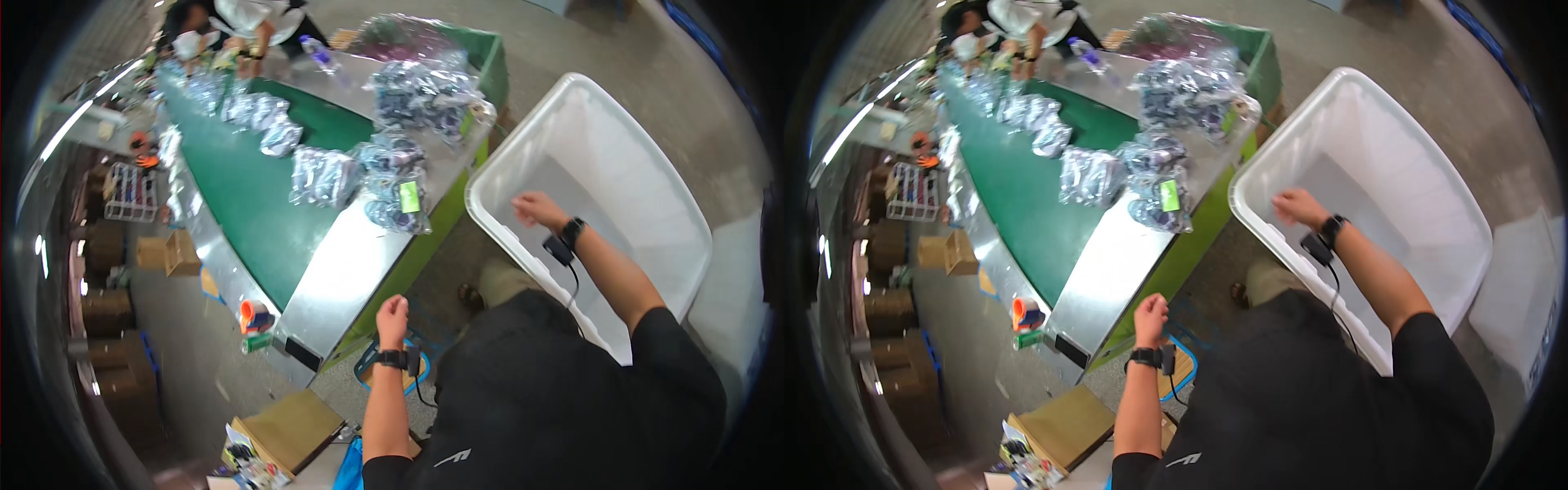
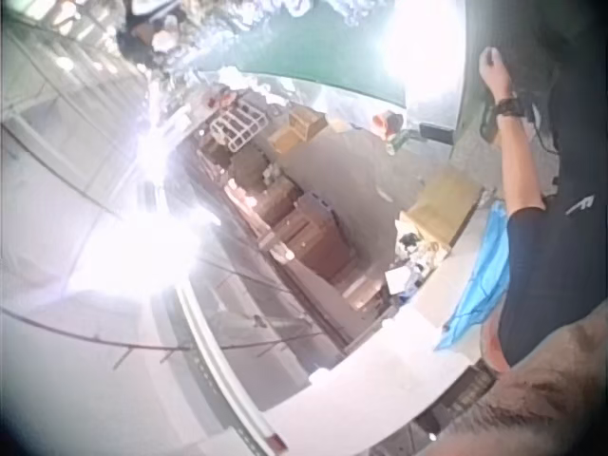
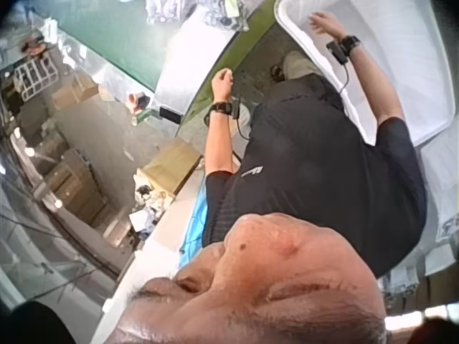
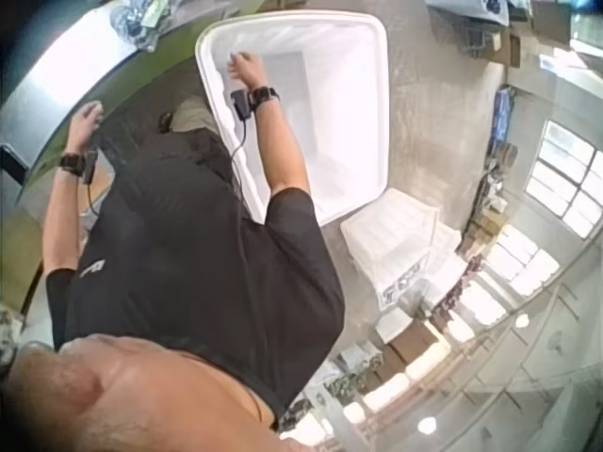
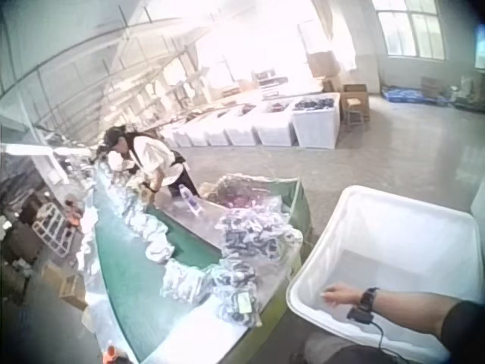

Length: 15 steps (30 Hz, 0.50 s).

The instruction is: The person picks packaged shoes from a green conveyor belt and places them into a large white plastic bin. The person moves between the conveyor belt and the bin, handling multiple pairs of shoes individually.

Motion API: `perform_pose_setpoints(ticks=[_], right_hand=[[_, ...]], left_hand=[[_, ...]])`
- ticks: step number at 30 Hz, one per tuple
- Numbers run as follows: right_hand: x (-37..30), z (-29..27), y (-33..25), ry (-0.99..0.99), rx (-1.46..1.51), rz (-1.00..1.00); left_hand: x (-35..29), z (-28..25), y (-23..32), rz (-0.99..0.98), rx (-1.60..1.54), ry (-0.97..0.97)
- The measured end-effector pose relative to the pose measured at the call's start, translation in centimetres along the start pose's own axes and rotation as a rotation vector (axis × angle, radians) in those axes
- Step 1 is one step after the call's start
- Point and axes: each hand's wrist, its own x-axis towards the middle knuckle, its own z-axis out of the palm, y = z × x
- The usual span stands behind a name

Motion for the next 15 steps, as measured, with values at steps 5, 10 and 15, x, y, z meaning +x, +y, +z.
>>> perform_pose_setpoints(ticks=[5, 10, 15], right_hand=[[7.9, 4.2, -9.6, -0.053, -0.027, -0.033], [20.0, 7.8, -11.6, 0.037, -0.214, -0.353], [25.9, 15.2, -16.0, 0.199, -0.492, -0.262]], left_hand=[[7.6, -0.9, 6.0, -0.089, 0.046, 0.045], [15.2, 0.8, 8.8, -0.317, -0.131, -0.068], [18.8, 2.0, 10.1, -0.265, -0.172, -0.073]])
